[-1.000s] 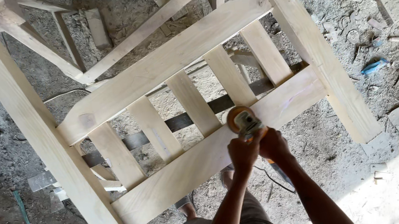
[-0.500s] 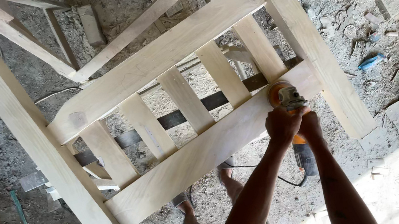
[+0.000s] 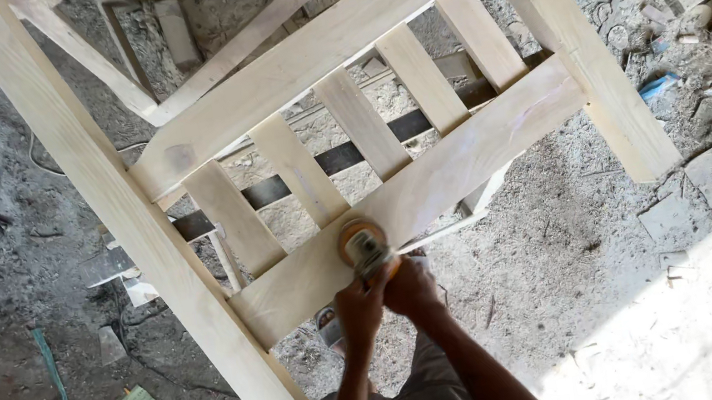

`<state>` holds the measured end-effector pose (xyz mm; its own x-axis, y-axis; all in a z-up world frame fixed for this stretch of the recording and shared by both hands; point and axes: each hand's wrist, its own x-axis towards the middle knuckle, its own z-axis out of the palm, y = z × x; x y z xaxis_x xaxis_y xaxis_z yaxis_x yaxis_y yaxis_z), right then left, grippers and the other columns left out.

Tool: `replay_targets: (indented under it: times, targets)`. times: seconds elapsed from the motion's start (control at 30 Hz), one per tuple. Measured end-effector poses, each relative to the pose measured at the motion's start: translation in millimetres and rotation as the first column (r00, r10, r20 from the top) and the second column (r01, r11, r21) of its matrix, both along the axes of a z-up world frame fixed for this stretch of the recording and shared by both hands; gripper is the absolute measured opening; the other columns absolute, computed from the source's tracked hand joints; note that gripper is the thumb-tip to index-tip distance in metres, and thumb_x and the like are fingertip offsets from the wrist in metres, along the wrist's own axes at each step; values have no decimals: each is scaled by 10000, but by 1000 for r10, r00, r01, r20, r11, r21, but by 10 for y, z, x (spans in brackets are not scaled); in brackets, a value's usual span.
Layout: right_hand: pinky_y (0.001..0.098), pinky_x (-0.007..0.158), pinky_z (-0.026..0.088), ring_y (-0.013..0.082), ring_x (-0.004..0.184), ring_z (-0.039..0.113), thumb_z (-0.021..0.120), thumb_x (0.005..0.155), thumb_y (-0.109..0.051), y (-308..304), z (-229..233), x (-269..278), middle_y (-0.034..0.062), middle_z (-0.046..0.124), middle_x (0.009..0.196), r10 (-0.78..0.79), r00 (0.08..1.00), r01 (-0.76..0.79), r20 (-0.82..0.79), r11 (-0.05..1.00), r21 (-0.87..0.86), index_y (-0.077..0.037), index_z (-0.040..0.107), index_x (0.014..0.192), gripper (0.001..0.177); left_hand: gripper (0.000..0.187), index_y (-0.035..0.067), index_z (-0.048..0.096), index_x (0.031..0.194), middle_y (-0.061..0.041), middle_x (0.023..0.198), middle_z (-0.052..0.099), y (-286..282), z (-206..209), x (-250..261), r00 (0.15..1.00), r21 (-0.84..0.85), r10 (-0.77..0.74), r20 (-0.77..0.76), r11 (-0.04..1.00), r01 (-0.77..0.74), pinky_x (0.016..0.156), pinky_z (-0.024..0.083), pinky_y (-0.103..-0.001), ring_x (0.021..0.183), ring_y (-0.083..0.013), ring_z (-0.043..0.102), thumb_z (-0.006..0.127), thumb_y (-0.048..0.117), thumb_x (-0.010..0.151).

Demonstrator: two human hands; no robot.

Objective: The person uses an angle grinder with a sanding disc to smooth the surfaces of a wooden chair frame. They move the tool along the seat slats and legs, then reposition the chair to continue sanding other sections.

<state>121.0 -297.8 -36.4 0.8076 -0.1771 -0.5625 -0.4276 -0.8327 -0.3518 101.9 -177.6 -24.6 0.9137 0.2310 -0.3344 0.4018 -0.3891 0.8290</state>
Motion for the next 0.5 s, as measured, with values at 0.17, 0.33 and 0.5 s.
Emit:
replay_targets:
  times: [0.17, 0.33, 0.5]
  targets:
    - [506, 891, 576, 387, 1017, 720, 716, 816, -461, 495, 263, -216, 240, 730, 1045, 210, 971, -210, -117, 978, 13, -27, 680, 1117, 530, 547, -26, 742, 748, -142, 512, 638, 528, -180, -479, 996, -34, 53, -68, 998, -56, 459, 500, -429, 452, -219, 623, 770, 514, 828]
    - [428, 739, 645, 289, 802, 761, 699, 858, -453, -195, 114, 52, 185, 736, 955, 191, 976, -195, -106, 980, -35, 6, 619, 1158, 554, 655, 25, 694, 596, -61, 442, 593, -123, -446, -278, 979, -50, -123, -161, 992, 116, 387, 424, -402, 350, -145, 505, 675, 600, 909]
    - [401, 679, 655, 244, 728, 761, 695, 892, -382, -1449, -116, 345, 160, 755, 885, 7, 988, -18, -156, 997, -71, -1, 659, 1079, 426, 692, 35, 756, 694, -84, 457, 628, -1421, -471, 303, 993, -52, -111, 38, 992, 113, 405, 504, -339, 379, -142, 615, 676, 703, 860]
